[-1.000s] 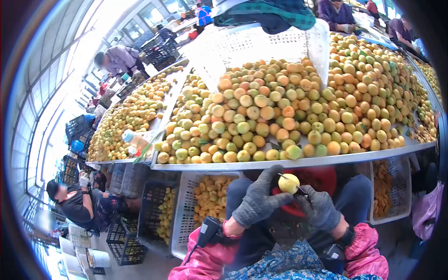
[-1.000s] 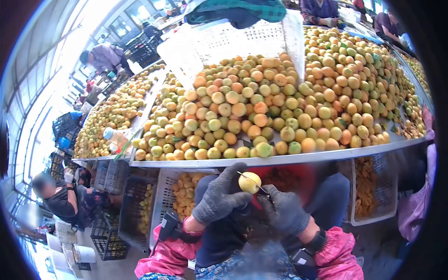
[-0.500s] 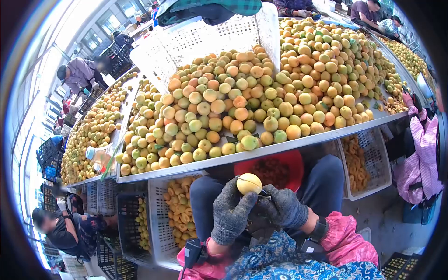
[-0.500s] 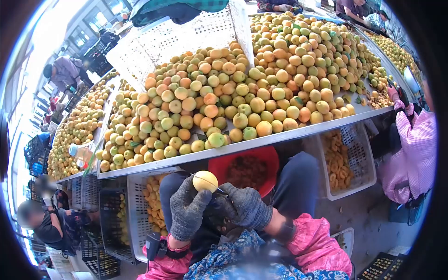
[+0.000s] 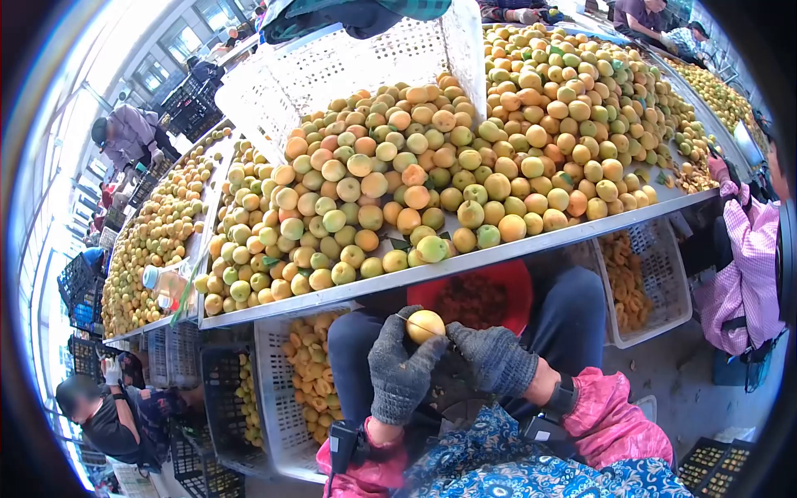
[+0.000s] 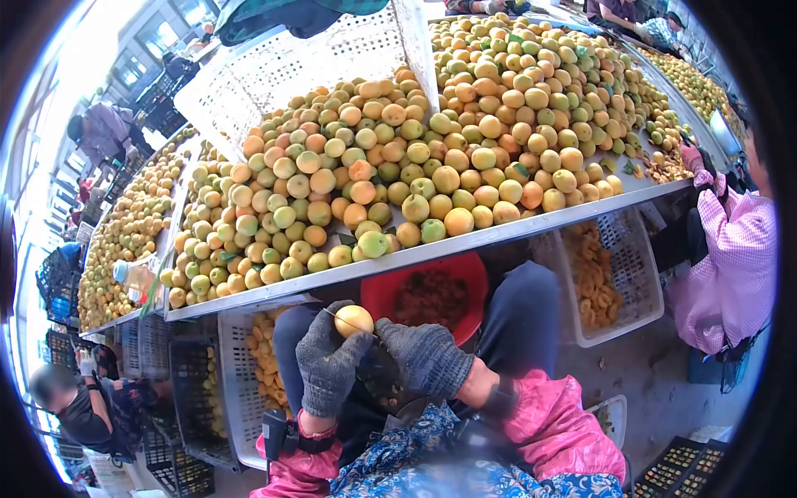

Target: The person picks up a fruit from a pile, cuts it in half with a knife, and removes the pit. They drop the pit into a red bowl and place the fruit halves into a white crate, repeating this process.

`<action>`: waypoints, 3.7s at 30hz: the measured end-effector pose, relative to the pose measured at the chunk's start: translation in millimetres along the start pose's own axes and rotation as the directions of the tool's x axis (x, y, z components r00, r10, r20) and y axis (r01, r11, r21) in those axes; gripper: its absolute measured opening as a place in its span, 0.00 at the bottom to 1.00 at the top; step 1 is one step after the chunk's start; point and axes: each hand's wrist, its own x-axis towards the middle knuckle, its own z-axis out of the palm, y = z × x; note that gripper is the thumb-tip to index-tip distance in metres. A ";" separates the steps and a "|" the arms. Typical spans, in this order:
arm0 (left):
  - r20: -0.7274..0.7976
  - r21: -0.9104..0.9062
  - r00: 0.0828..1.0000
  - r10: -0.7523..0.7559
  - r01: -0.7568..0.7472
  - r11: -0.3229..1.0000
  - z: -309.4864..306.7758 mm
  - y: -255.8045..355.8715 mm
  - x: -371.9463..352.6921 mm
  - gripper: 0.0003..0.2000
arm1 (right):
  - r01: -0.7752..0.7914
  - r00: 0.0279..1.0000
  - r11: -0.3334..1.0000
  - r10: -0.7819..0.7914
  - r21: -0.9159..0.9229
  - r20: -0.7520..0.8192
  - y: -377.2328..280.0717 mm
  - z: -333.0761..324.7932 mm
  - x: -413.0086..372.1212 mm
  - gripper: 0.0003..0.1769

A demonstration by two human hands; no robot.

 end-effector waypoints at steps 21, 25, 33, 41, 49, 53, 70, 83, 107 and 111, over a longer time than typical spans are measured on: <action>0.301 -0.509 0.942 -0.146 0.289 0.811 -4.2 -14.3 -14.5 0.19 | 0.111 0.982 0.816 -0.002 0.567 -0.188 -1.8 -11.4 -2.4 0.24; 0.136 -0.285 0.984 -0.118 0.153 0.946 8.7 -31.5 -25.2 0.18 | 0.163 0.980 0.961 -0.131 0.226 -0.148 -6.4 -13.9 -3.6 0.29; 0.296 0.236 0.925 0.237 -0.312 0.920 13.4 -57.6 2.2 0.14 | 0.121 0.979 0.951 -0.066 0.285 -0.195 8.4 4.3 5.1 0.30; 0.092 0.311 0.908 0.409 -0.416 0.854 50.6 -115.9 7.8 0.24 | -0.118 0.948 0.910 0.222 0.398 -0.226 0.5 24.8 18.1 0.18; -0.075 0.180 0.944 0.321 -0.304 0.936 52.5 -111.4 10.3 0.12 | -0.130 0.887 0.886 0.304 0.444 -0.347 0.0 52.9 32.2 0.13; -0.101 0.251 0.931 0.350 -0.316 0.915 62.4 -120.2 10.6 0.14 | -0.208 0.822 0.796 0.458 0.569 -0.340 8.4 62.3 29.3 0.15; 0.493 -0.831 0.770 -0.405 0.555 0.042 41.1 -66.9 5.7 0.27 | -0.225 0.761 -0.087 0.606 0.970 0.231 9.0 9.7 10.8 0.31; 0.470 -0.854 0.747 -0.470 0.520 -0.027 21.5 -55.9 -32.5 0.25 | 0.411 0.874 0.753 -0.165 0.514 -0.457 -53.2 16.4 79.8 0.19; 0.387 -0.854 0.791 -0.474 0.502 0.140 30.9 -33.0 -40.4 0.16 | -0.098 0.941 -0.479 0.240 0.872 0.238 4.1 28.3 53.8 0.18; 0.358 -0.787 0.807 -0.470 0.532 0.314 41.7 -41.7 -27.2 0.18 | -0.049 0.936 -0.462 0.288 0.886 0.203 15.3 12.1 54.7 0.18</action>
